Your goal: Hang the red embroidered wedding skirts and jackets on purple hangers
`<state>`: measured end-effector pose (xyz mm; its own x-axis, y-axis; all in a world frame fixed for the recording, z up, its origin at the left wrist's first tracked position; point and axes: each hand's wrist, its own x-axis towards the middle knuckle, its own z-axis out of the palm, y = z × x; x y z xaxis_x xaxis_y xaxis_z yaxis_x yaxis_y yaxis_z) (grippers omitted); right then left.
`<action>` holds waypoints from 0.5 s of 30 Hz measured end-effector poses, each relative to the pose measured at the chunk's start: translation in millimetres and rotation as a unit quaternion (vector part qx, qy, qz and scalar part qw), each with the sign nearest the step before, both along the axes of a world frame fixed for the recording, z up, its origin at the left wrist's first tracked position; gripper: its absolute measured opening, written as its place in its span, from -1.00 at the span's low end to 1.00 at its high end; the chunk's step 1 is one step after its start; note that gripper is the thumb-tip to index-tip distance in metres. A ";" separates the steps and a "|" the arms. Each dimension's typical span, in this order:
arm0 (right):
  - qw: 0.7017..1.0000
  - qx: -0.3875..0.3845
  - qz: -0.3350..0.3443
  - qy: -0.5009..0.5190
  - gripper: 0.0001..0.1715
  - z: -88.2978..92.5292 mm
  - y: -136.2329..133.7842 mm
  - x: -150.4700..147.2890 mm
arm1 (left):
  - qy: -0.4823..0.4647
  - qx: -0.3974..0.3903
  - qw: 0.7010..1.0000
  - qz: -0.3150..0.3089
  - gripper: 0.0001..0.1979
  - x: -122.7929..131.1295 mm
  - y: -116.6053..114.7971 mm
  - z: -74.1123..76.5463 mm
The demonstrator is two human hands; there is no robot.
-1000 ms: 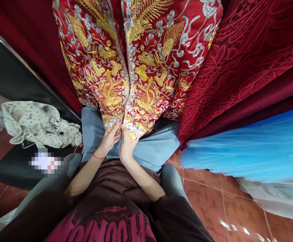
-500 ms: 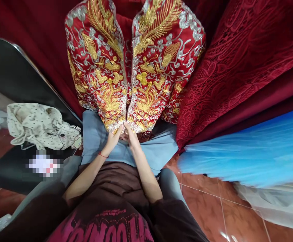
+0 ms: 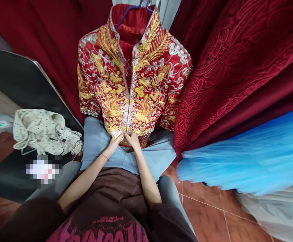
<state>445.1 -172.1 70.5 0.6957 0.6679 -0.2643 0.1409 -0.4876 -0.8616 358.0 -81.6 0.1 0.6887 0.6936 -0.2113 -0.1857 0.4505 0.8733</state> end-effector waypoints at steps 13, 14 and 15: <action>0.992 -0.006 -0.129 0.008 -0.64 7.4 27.9 7.7 | 0.088 0.154 0.984 -0.001 -0.57 23.0 10.4 -10.0; 0.992 0.005 -0.123 0.038 -0.65 9.1 29.8 10.0 | 0.104 0.163 0.981 0.000 -0.57 22.8 11.3 -9.8; 0.991 0.019 -0.116 0.069 -0.66 10.8 32.0 11.6 | 0.120 0.172 0.978 0.001 -0.58 22.6 12.5 -9.8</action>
